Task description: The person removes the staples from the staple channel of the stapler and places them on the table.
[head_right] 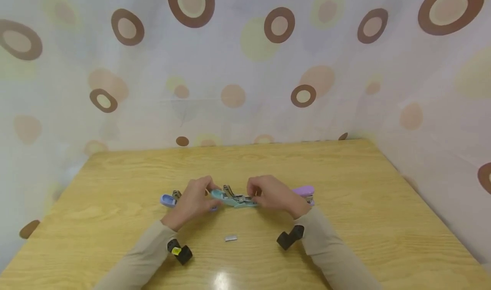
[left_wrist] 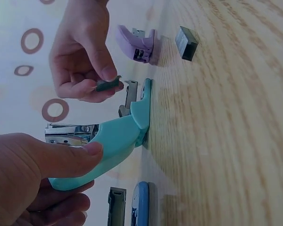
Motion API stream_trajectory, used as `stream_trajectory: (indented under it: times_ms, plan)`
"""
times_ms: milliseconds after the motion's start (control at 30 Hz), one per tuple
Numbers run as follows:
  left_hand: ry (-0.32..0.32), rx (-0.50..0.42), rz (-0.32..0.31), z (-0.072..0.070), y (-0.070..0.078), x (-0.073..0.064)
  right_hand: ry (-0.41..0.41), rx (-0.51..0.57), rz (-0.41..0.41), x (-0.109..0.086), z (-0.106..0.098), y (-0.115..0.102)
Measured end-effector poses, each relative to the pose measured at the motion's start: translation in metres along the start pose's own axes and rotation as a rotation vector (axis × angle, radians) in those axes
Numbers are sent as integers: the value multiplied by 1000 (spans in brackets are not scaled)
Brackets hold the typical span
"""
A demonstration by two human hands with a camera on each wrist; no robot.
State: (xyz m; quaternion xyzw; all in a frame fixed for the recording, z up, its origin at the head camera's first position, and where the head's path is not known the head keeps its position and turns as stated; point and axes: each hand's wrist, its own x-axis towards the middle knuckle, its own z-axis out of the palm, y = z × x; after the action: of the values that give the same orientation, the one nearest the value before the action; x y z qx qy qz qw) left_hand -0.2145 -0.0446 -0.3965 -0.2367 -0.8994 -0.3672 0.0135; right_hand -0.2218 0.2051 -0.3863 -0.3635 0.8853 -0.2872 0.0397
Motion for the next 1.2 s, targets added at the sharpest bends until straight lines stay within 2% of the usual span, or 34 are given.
stream_trajectory:
  times_ms: [200,367,500,633,867,1200]
  plan:
    - [16,7,10,1,0,1,-109,2,-37,1,5,-14]
    - [19,15,43,3,-1,1,-212,0,-23,1,14,-26]
    - [17,17,41,3,-1,1,-281,-23,-24,-1,20,-35]
    - [12,20,25,2,0,1,-315,-52,-29,-3,23,-45]
    - [19,46,29,0,1,0,-361,-62,26,-4,25,-52]
    - [5,71,36,3,0,-1,-373,-57,-19,-5,29,-50]
